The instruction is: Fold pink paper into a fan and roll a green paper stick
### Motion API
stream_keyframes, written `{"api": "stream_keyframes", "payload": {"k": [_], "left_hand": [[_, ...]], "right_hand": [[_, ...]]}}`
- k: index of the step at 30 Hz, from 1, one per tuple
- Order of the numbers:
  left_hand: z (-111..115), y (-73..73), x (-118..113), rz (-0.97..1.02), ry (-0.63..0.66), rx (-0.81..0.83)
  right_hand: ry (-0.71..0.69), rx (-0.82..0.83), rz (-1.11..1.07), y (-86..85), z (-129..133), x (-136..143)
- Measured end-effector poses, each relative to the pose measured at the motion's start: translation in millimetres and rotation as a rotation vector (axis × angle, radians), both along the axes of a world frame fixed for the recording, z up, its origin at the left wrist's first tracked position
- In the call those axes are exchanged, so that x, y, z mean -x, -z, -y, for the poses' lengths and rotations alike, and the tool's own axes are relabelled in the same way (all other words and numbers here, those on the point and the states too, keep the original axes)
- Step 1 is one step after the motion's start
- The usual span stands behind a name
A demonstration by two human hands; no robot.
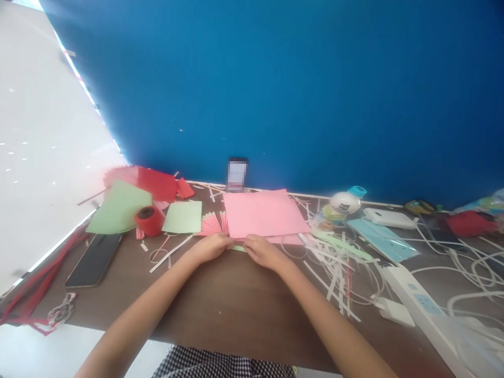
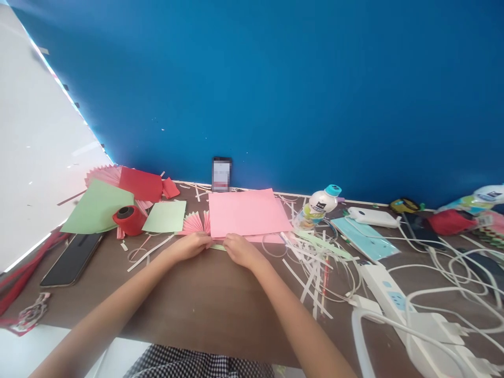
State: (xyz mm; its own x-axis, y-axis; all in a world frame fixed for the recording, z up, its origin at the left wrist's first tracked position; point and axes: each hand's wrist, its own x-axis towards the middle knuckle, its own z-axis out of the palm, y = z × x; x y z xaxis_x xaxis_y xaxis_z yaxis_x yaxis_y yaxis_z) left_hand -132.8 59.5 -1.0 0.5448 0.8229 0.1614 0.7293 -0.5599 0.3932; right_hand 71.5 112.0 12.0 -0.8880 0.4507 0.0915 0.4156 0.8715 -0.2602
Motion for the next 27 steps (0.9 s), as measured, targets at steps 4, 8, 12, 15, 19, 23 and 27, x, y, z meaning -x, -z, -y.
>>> {"api": "stream_keyframes", "payload": {"k": [4,8,12,15,19,23,27], "left_hand": [[1.9,1.6,0.7,-0.013,0.015,-0.006],[4.3,2.1,1.2,-0.075,0.034,-0.083],[7.3,1.4,0.2,-0.179,0.120,-0.192],[12.4,4.4,-3.5,-0.254,0.135,-0.242],[22.7,10.2,-14.9,-0.373,0.050,-0.239],[34.8,8.1,-32.7,-0.470,-0.050,-0.220],[43.1,1.8,-50.4,-0.486,-0.112,-0.140]], "right_hand": [[0.000,-0.027,0.016,1.8,2.0,-0.4],[-0.052,-0.132,0.020,5.4,4.8,-1.2],[-0.105,-0.263,-0.017,13.3,6.7,-1.3],[-0.136,-0.383,0.017,21.1,8.9,-1.7],[-0.125,-0.487,0.056,29.7,16.9,-4.7],[-0.023,-0.477,0.015,33.6,28.8,-7.2],[0.063,-0.344,-0.068,33.5,30.4,-12.8]]}}
